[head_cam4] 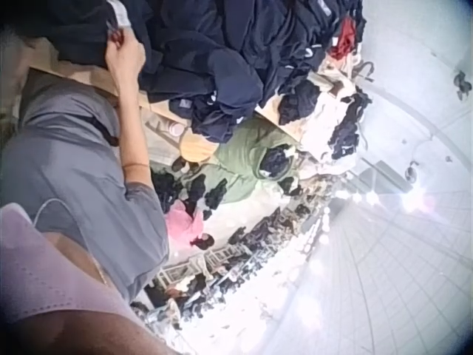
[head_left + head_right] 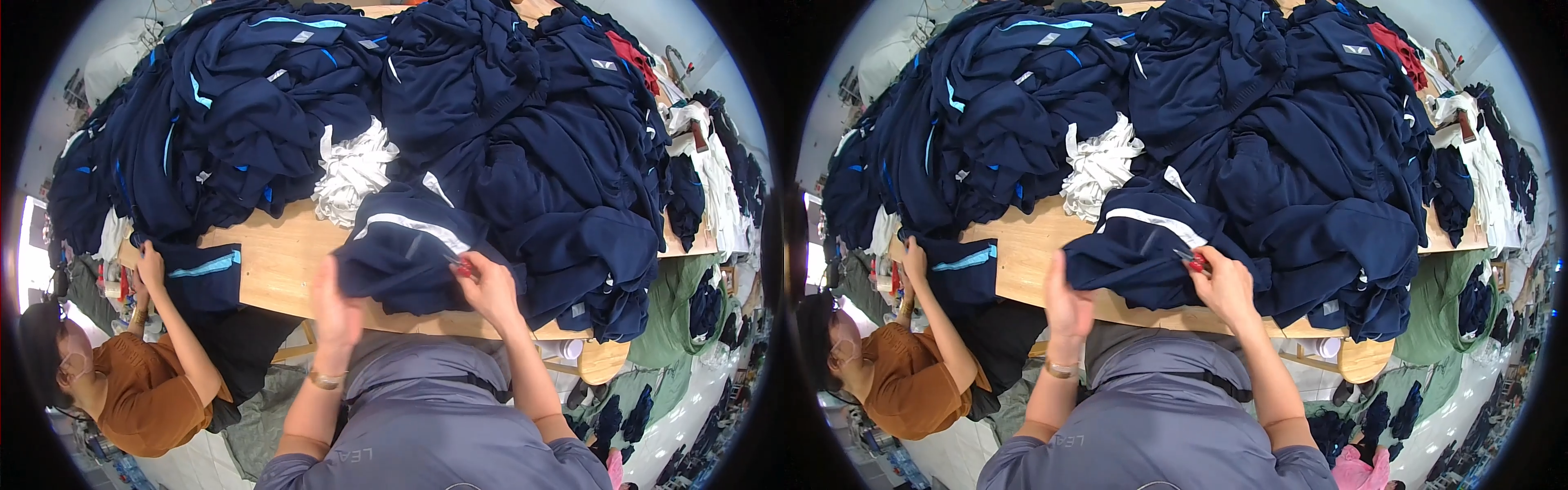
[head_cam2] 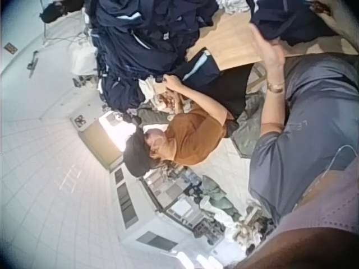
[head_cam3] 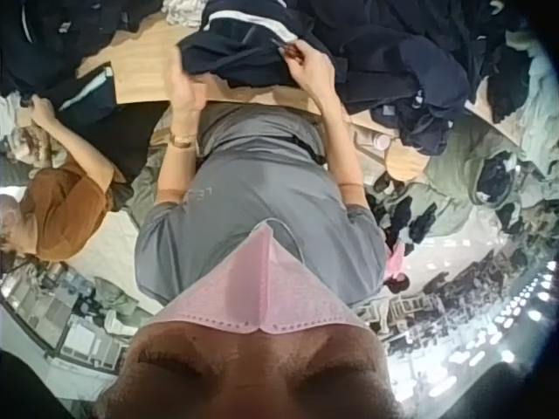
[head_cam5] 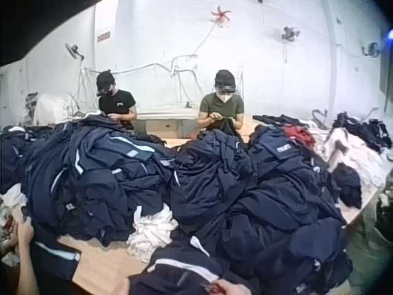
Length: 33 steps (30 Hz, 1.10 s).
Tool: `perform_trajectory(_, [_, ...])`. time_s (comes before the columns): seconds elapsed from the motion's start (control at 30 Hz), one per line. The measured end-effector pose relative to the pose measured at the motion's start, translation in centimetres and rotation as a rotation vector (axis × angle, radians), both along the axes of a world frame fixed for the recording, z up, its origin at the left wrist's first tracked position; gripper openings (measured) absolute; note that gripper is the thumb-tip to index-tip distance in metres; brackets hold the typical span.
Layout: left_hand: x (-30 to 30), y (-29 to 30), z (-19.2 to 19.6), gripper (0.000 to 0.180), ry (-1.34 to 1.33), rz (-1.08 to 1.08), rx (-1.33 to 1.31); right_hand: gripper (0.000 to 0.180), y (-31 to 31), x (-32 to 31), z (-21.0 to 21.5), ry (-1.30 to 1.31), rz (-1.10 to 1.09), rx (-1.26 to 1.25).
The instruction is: Trimming loose threads from blue garments using a pair of thread snips.
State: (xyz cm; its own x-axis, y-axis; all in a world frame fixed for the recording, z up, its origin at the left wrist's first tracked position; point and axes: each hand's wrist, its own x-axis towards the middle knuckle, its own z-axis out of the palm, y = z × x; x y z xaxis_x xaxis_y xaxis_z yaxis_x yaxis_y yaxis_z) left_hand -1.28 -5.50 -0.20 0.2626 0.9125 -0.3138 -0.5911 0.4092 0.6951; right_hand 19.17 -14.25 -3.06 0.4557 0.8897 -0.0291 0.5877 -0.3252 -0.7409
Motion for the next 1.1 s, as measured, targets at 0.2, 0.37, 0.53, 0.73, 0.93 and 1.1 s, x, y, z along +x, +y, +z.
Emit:
perform_trajectory(0.2, [-9.5, 1.2, -3.6, 0.021, 0.788, -0.15, 0.094, 0.021, -1.4, 2.5, -2.3, 0.247, -0.279, 0.235])
perform_trajectory(0.37, [-7.6, -0.7, -3.8, 0.042, 1.596, -0.157, 0.69, 0.027, -0.7, 1.1, -0.6, 0.355, -0.105, 0.234])
perform_trajectory(0.53, [-1.1, -0.9, -2.6, 0.05, 1.324, -0.32, 1.134, 0.048, -0.3, 0.7, -3.9, 0.083, 0.184, 0.245])
perform_trajectory(0.73, [3.0, 0.9, -4.1, 0.028, 1.025, -0.356, 1.315, 0.022, 0.2, 0.9, -3.7, 0.582, 0.057, 0.195])
perform_trajectory(0.93, [4.0, 3.0, -2.5, 0.024, 0.367, -0.452, 0.616, 0.013, 0.0, 1.6, -1.9, 1.506, 0.067, 0.237])
perform_trajectory(1.1, [4.5, 3.0, -2.1, 0.025, 0.285, -0.424, 0.482, 0.014, 1.0, 0.7, -0.7, 1.48, -0.048, 0.301])
